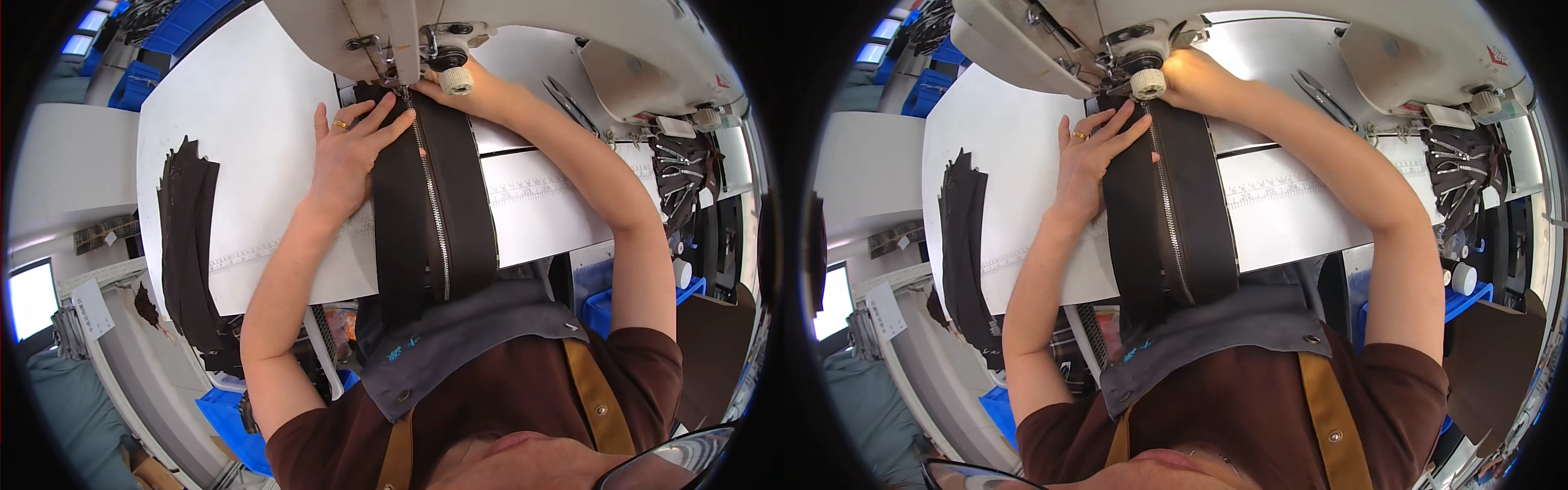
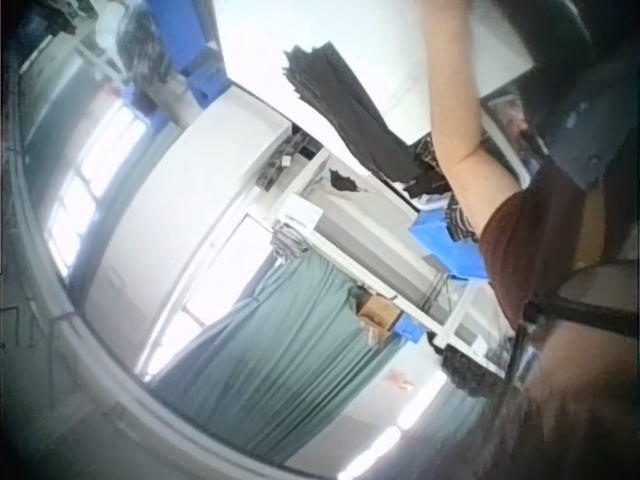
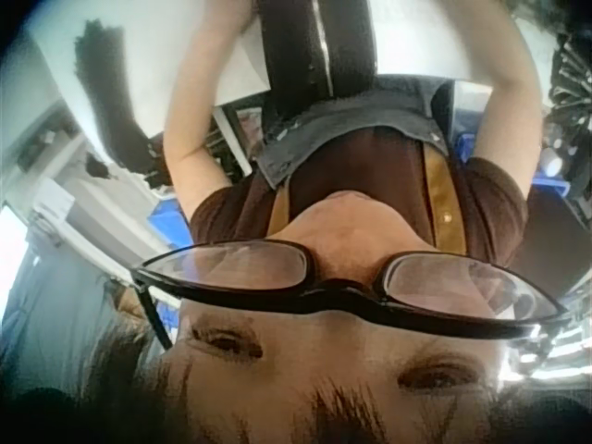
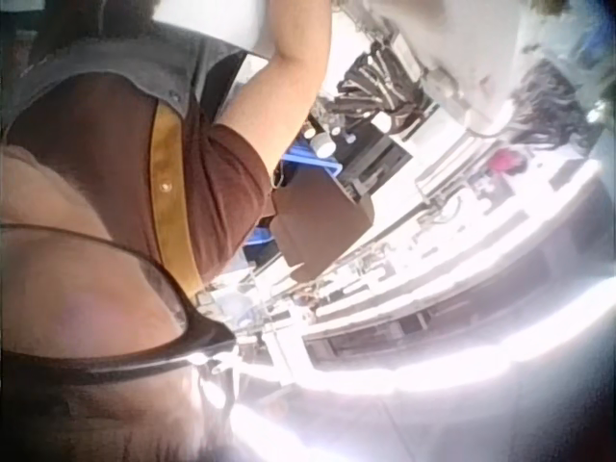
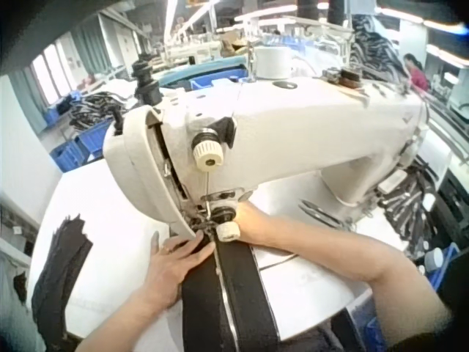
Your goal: The person uses an industrial sewing machine to attach a zipper to a plaid fabric pouch. They guide the fabric under the needle, sew along the zipper edges, and trim excess thread. The person repeats this process for multiple pouches, handling the fabric and zipper with both hands.
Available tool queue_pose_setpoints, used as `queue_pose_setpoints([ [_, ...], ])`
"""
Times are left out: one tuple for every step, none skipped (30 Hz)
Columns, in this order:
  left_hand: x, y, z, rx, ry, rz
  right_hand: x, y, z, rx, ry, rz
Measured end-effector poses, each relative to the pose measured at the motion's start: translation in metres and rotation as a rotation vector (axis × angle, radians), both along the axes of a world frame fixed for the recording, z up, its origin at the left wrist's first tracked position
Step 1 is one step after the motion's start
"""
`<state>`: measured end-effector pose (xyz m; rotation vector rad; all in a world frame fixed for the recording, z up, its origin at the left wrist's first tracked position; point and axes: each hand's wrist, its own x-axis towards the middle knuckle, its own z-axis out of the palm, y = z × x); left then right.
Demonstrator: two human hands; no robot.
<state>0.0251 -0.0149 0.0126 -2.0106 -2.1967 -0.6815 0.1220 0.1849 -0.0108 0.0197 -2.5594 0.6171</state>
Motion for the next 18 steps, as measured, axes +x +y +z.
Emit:
queue_pose_setpoints([
  [-0.001,0.000,0.000,-0.004,0.015,0.002,-0.001,0.003,-0.005,0.093,0.014,-0.034],
  [-0.001,-0.002,-0.002,-0.009,0.028,0.005,0.000,-0.001,-0.003,0.194,0.162,0.009],
  [-0.002,-0.002,-0.003,-0.014,0.041,0.008,0.003,-0.003,-0.001,0.290,0.188,0.011],
  [-0.003,-0.003,-0.004,-0.004,0.042,0.002,0.010,-0.003,0.002,0.385,0.215,0.012],
  [-0.003,-0.003,-0.005,0.006,0.041,-0.005,0.014,-0.006,0.006,0.480,0.238,0.014],
  [-0.003,-0.004,-0.005,0.015,0.039,-0.010,0.017,-0.012,0.010,0.373,0.247,-0.026],
  [-0.003,-0.004,-0.005,0.016,0.046,-0.013,0.020,-0.019,0.015,0.267,0.255,-0.066],
  [-0.004,-0.003,-0.005,0.017,0.055,-0.017,0.022,-0.023,0.019,0.161,0.263,-0.107],
  [-0.004,-0.003,-0.005,0.017,0.063,-0.021,0.021,-0.025,0.019,-0.085,0.178,-0.142],
  [-0.003,-0.003,-0.005,0.020,0.060,-0.021,0.019,-0.027,0.020,-0.329,0.089,-0.175],
  [-0.003,-0.002,-0.005,0.022,0.059,-0.021,0.018,-0.028,0.020,-0.574,0.001,-0.208],
  [-0.004,-0.002,-0.005,0.023,0.059,-0.022,0.017,-0.027,0.025,-0.724,-0.074,-0.182],
  [-0.004,-0.003,-0.005,0.019,0.063,-0.022,0.017,-0.023,0.032,-0.874,-0.151,-0.155],
  [-0.005,-0.003,-0.005,0.015,0.067,-0.025,0.017,-0.022,0.036,-1.023,-0.228,-0.129],
  [-0.005,-0.003,-0.005,0.010,0.072,-0.027,0.016,-0.021,0.034,-1.091,-0.195,-0.108],
  [-0.005,-0.003,-0.005,0.014,0.062,-0.027,0.016,-0.022,0.032,-1.159,-0.162,-0.088],
  [-0.005,-0.003,-0.005,0.018,0.052,-0.025,0.016,-0.022,0.030,-1.225,-0.131,-0.066],
  [-0.005,-0.003,-0.006,0.023,0.042,-0.024,0.017,-0.021,0.031,-1.163,-0.152,-0.089],
])
